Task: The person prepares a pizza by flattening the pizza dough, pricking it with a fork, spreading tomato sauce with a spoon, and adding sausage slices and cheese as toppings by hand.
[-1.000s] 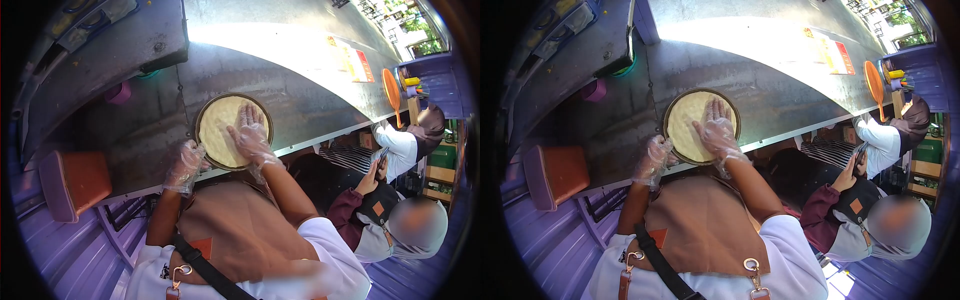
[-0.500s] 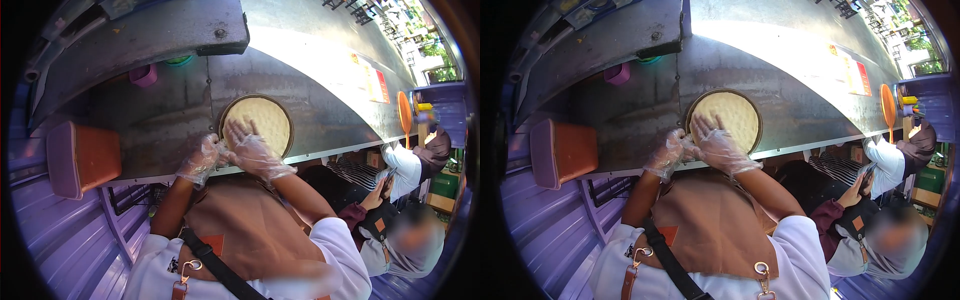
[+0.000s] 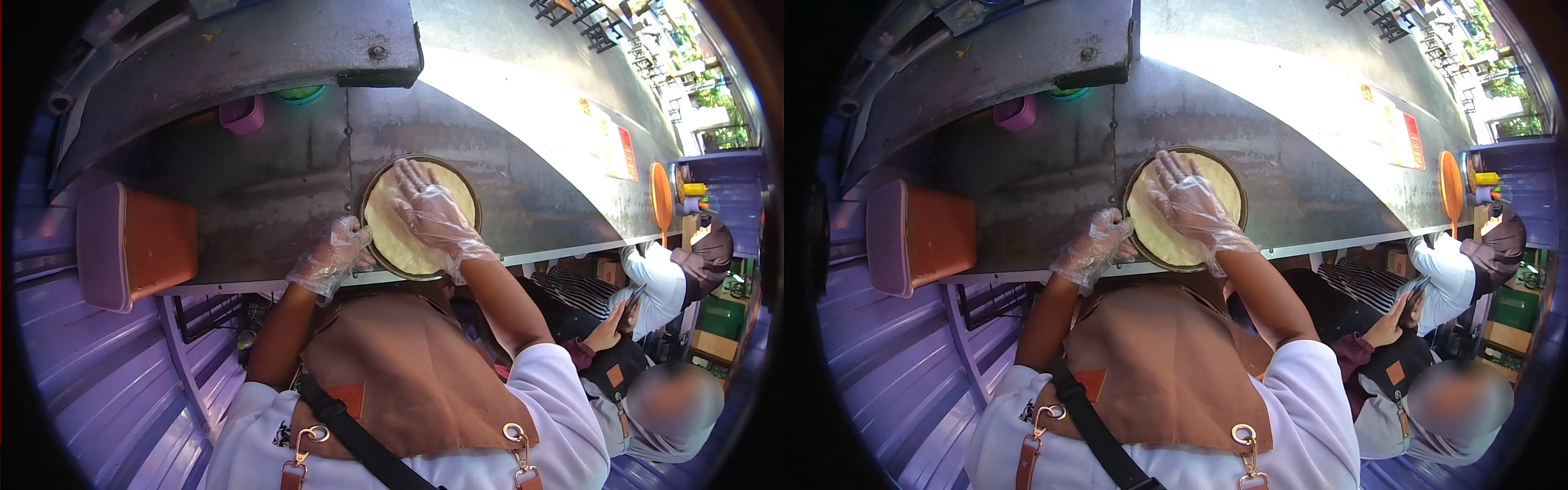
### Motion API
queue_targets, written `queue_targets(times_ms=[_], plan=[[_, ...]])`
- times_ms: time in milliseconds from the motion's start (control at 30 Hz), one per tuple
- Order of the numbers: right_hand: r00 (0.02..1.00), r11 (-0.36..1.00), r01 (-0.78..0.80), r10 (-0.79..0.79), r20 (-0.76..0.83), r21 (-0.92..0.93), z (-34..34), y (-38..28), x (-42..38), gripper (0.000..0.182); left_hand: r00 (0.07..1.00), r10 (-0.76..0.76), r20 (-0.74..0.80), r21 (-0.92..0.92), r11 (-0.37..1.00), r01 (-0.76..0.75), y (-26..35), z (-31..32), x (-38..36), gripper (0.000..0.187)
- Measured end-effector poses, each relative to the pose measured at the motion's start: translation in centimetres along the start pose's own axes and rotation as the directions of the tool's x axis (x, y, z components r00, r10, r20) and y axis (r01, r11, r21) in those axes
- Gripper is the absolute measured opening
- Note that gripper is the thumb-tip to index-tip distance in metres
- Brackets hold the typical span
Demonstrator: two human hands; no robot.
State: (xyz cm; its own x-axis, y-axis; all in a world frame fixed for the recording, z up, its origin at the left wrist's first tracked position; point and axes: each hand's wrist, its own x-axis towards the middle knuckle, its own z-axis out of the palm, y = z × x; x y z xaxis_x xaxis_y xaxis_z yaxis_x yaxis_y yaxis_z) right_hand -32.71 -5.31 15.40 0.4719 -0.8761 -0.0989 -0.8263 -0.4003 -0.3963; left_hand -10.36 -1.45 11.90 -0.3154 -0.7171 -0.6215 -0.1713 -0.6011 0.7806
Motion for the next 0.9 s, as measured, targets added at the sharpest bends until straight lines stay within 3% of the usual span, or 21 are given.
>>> queue_targets(times_ms=[167, 233, 267, 300, 367, 700, 800, 900], plan=[[0.994, 0.997, -0.072, 0.073, 0.079, -0.013, 0.2, 2.7, -0.4, 0.068, 1.000, 0.029, 0.003, -0.040, 0.999, -0.029, -0.1, -0.1, -0.2, 0.027], [0.996, 0.992, -0.011, 0.022, 0.086, -0.128, 0.4, 1.3, -0.7, 0.070, 0.999, 0.030, 0.011, -0.093, 0.995, -0.029, -0.2, -0.4, -0.4, 0.027], [0.997, 0.969, 0.069, -0.057, 0.055, -0.235, 0.3, -0.6, -1.8, 0.073, 0.999, 0.027, 0.018, -0.087, 0.996, -0.026, -0.1, -0.5, -0.4, 0.026], [0.979, 0.932, 0.196, -0.166, 0.121, -0.305, 0.0, -2.1, -3.1, 0.075, 0.999, 0.021, 0.025, -0.082, 0.996, -0.019, -0.2, -0.6, -0.5, 0.025], [0.937, 0.912, 0.330, -0.286, 0.200, -0.242, 0.9, -3.6, -4.9, 0.077, 0.999, 0.026, 0.025, -0.092, 0.995, -0.024, -0.5, -0.8, -0.3, 0.025], [0.942, 0.943, 0.300, -0.268, 0.202, -0.146, -1.6, -3.3, -6.1, 0.079, 0.999, -0.021, -0.032, -0.035, 0.999, 0.019, 0.6, -0.2, -0.8, 0.028], [0.871, 0.923, 0.370, -0.304, 0.387, -0.107, -1.1, -2.1, -7.8, 0.081, 0.999, 0.023, -0.028, -0.031, 0.999, -0.023, 0.8, -0.2, -1.1, 0.028], [0.843, 0.905, 0.424, -0.381, 0.380, -0.034, -0.8, -1.8, -7.0, 0.080, 0.997, 0.026, -0.069, -0.021, 0.999, -0.027, 0.4, 0.2, -0.8, 0.027]])
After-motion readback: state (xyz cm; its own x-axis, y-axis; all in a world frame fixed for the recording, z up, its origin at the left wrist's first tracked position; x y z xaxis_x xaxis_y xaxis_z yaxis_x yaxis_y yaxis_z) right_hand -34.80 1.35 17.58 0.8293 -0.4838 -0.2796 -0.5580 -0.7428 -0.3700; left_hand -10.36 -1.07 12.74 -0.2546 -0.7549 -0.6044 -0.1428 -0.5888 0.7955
